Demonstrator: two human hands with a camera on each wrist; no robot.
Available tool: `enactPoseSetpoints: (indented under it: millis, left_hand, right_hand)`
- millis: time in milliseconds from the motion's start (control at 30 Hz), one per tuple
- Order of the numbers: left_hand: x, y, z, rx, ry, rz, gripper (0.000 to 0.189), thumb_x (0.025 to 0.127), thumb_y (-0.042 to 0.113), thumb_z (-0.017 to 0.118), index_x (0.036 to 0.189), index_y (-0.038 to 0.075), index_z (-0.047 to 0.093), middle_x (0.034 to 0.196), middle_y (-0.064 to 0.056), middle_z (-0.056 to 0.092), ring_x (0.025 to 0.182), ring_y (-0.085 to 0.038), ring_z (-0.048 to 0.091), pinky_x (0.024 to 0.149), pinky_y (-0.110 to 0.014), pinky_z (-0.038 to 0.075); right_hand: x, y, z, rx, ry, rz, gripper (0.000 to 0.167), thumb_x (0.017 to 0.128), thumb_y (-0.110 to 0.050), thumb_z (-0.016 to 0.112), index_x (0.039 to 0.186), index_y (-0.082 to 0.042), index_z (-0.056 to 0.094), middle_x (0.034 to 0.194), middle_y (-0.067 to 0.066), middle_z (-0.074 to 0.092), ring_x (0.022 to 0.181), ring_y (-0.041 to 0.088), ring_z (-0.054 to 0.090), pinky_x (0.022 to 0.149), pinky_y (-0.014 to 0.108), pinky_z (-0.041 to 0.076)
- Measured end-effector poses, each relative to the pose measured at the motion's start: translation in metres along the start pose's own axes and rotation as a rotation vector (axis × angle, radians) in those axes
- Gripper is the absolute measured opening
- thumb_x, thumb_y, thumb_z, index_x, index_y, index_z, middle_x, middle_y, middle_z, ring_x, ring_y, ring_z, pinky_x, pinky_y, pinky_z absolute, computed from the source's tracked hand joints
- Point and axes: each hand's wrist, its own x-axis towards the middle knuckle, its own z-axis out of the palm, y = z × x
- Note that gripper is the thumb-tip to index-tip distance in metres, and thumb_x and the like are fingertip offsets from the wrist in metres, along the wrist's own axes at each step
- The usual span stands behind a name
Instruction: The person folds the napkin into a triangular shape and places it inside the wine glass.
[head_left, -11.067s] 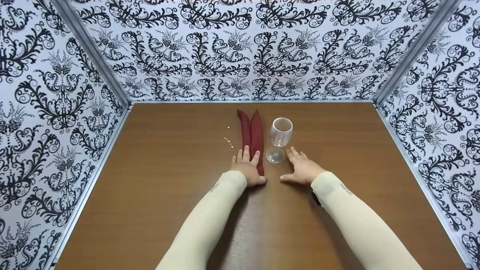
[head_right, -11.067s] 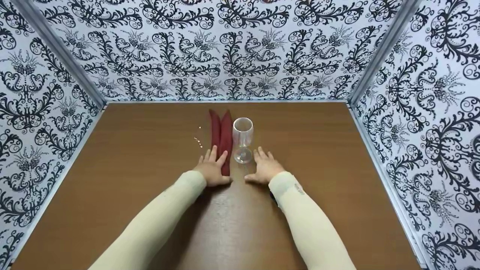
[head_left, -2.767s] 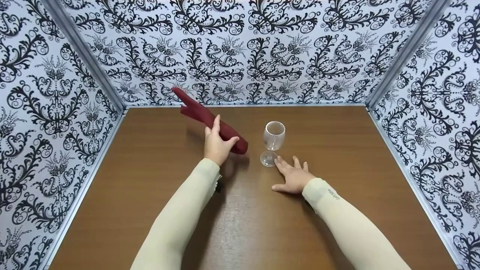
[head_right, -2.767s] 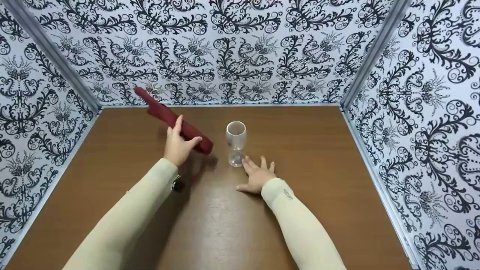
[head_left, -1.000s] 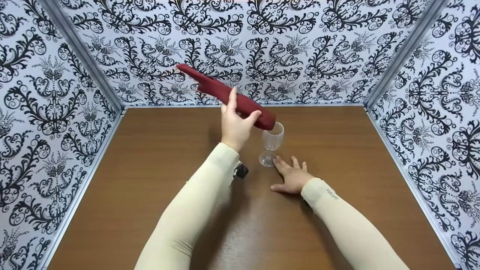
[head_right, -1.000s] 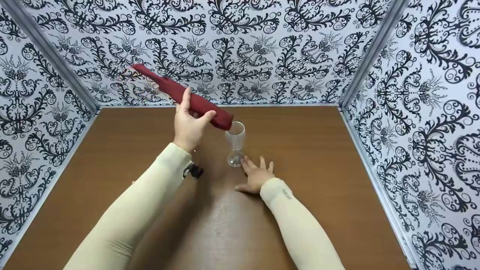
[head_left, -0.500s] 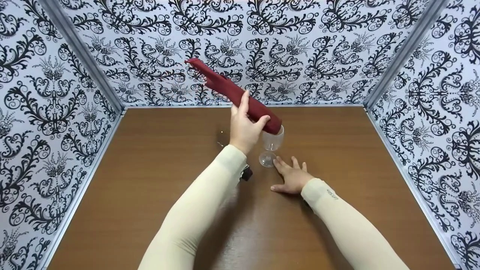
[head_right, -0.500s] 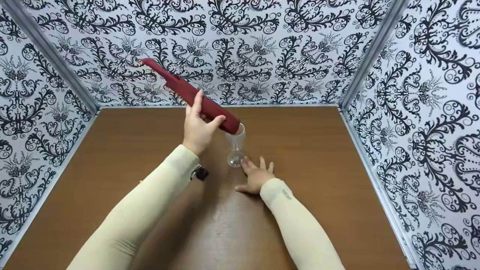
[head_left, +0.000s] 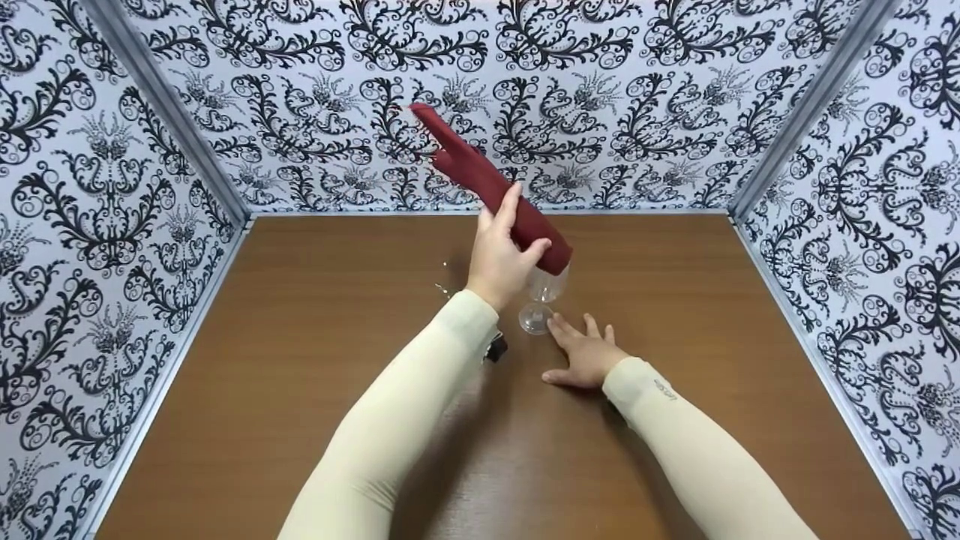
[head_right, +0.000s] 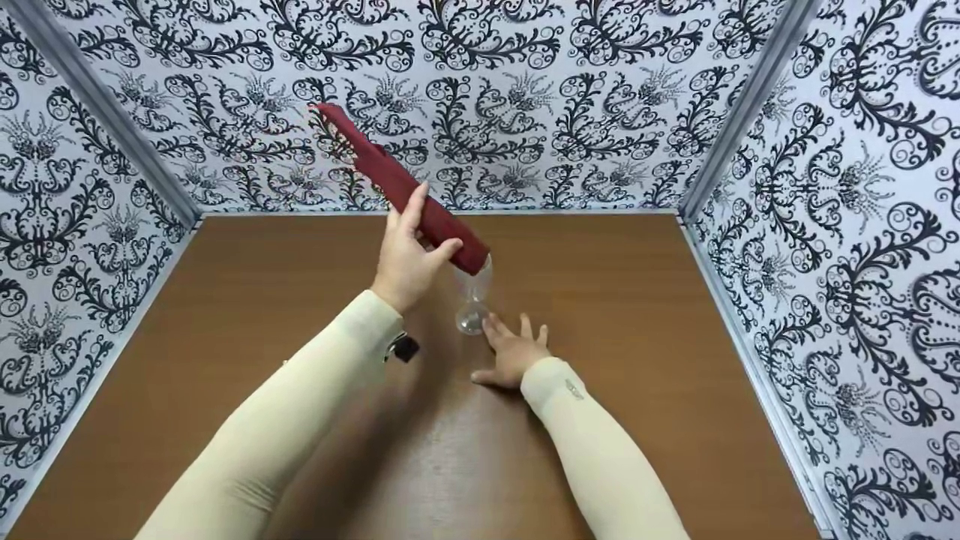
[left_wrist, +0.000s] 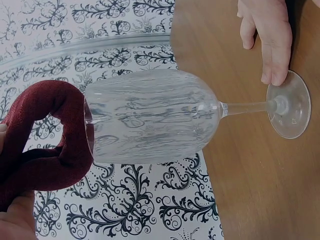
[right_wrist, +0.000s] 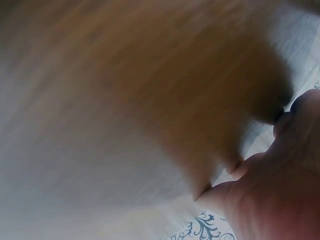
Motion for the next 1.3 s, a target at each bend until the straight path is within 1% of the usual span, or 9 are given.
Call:
enactPoseSetpoints:
  millis: [233, 367, 500, 667, 767, 933, 1033, 1167, 1300]
  left_hand:
    - [0.0, 0.004, 0.002, 0.001, -0.015, -0.03, 0.09, 0.09, 0.014, 0.083, 0.165, 0.026, 0.036, 0.147, -0.019, 0.046, 0.125, -0.026, 0.062, 0.106, -0.036, 0.055]
    - [0.0, 0.004, 0.003, 0.012, -0.022, -0.023, 0.087, 0.091, 0.014, 0.082, 0.164, 0.029, 0.038, 0.146, -0.018, 0.047, 0.127, -0.025, 0.062, 0.106, -0.036, 0.055]
    - [0.001, 0.002, 0.003, 0.037, -0.012, 0.009, 0.079, 0.092, 0.012, 0.081, 0.16, 0.03, 0.046, 0.148, -0.02, 0.046, 0.129, -0.027, 0.061, 0.109, -0.037, 0.053]
    - [0.001, -0.002, 0.003, 0.076, -0.024, 0.062, 0.057, 0.095, 0.013, 0.077, 0.148, 0.026, 0.062, 0.149, -0.024, 0.046, 0.133, -0.03, 0.057, 0.111, -0.036, 0.051]
    - [0.001, -0.004, 0.004, 0.093, -0.027, 0.074, 0.051, 0.097, 0.015, 0.075, 0.146, 0.024, 0.065, 0.149, -0.024, 0.047, 0.132, -0.03, 0.058, 0.11, -0.037, 0.052]
    - [-0.004, -0.004, 0.006, 0.152, -0.02, 0.07, 0.053, 0.096, 0.024, 0.072, 0.148, 0.027, 0.06, 0.147, -0.024, 0.047, 0.115, -0.032, 0.068, 0.099, -0.044, 0.057]
    - [-0.006, -0.004, 0.009, 0.187, -0.02, 0.055, 0.059, 0.093, 0.033, 0.075, 0.149, 0.028, 0.057, 0.148, -0.023, 0.045, 0.107, -0.032, 0.071, 0.095, -0.046, 0.058]
    - [-0.008, -0.003, 0.012, 0.198, -0.017, 0.034, 0.072, 0.086, 0.042, 0.085, 0.149, 0.028, 0.054, 0.149, -0.022, 0.043, 0.111, -0.03, 0.068, 0.099, -0.043, 0.057]
    - [-0.008, -0.003, 0.015, 0.188, -0.012, 0.024, 0.077, 0.083, 0.042, 0.089, 0.15, 0.027, 0.053, 0.149, -0.023, 0.042, 0.116, -0.029, 0.067, 0.103, -0.042, 0.055]
  right_hand:
    - [-0.001, -0.002, 0.0, 0.011, -0.01, 0.004, 0.108, 0.091, -0.069, 0.068, 0.171, -0.02, 0.013, 0.178, 0.005, 0.01, 0.158, 0.06, 0.0, 0.117, 0.084, 0.003]
    - [-0.002, -0.002, -0.001, 0.014, 0.001, -0.001, 0.108, 0.091, -0.068, 0.069, 0.171, -0.018, 0.014, 0.178, 0.006, 0.011, 0.157, 0.061, 0.001, 0.117, 0.085, 0.003]
    - [-0.003, -0.002, -0.002, 0.016, 0.005, -0.001, 0.108, 0.091, -0.067, 0.069, 0.171, -0.018, 0.015, 0.178, 0.006, 0.012, 0.157, 0.061, 0.001, 0.117, 0.085, 0.003]
    - [-0.002, -0.002, -0.001, 0.007, -0.005, 0.007, 0.108, 0.091, -0.069, 0.068, 0.171, -0.02, 0.014, 0.178, 0.004, 0.01, 0.158, 0.059, 0.001, 0.117, 0.085, 0.003]
    - [-0.003, -0.002, 0.0, 0.0, -0.004, 0.004, 0.108, 0.091, -0.07, 0.067, 0.171, -0.019, 0.014, 0.178, 0.004, 0.011, 0.158, 0.059, 0.001, 0.117, 0.085, 0.004]
    - [-0.003, -0.003, 0.0, 0.002, -0.003, 0.008, 0.109, 0.091, -0.07, 0.068, 0.171, -0.02, 0.014, 0.178, 0.004, 0.011, 0.158, 0.059, 0.001, 0.117, 0.085, 0.004]
    - [-0.003, -0.003, -0.001, 0.013, -0.004, 0.009, 0.108, 0.091, -0.069, 0.068, 0.171, -0.02, 0.014, 0.178, 0.005, 0.011, 0.158, 0.059, 0.001, 0.117, 0.085, 0.002]
    - [-0.002, -0.002, -0.002, 0.017, -0.001, 0.004, 0.108, 0.091, -0.068, 0.068, 0.171, -0.019, 0.014, 0.178, 0.006, 0.011, 0.158, 0.06, 0.002, 0.117, 0.085, 0.003]
    - [-0.002, -0.002, -0.001, 0.008, 0.003, 0.0, 0.108, 0.091, -0.069, 0.068, 0.171, -0.019, 0.015, 0.178, 0.007, 0.012, 0.157, 0.061, 0.003, 0.116, 0.085, 0.004]
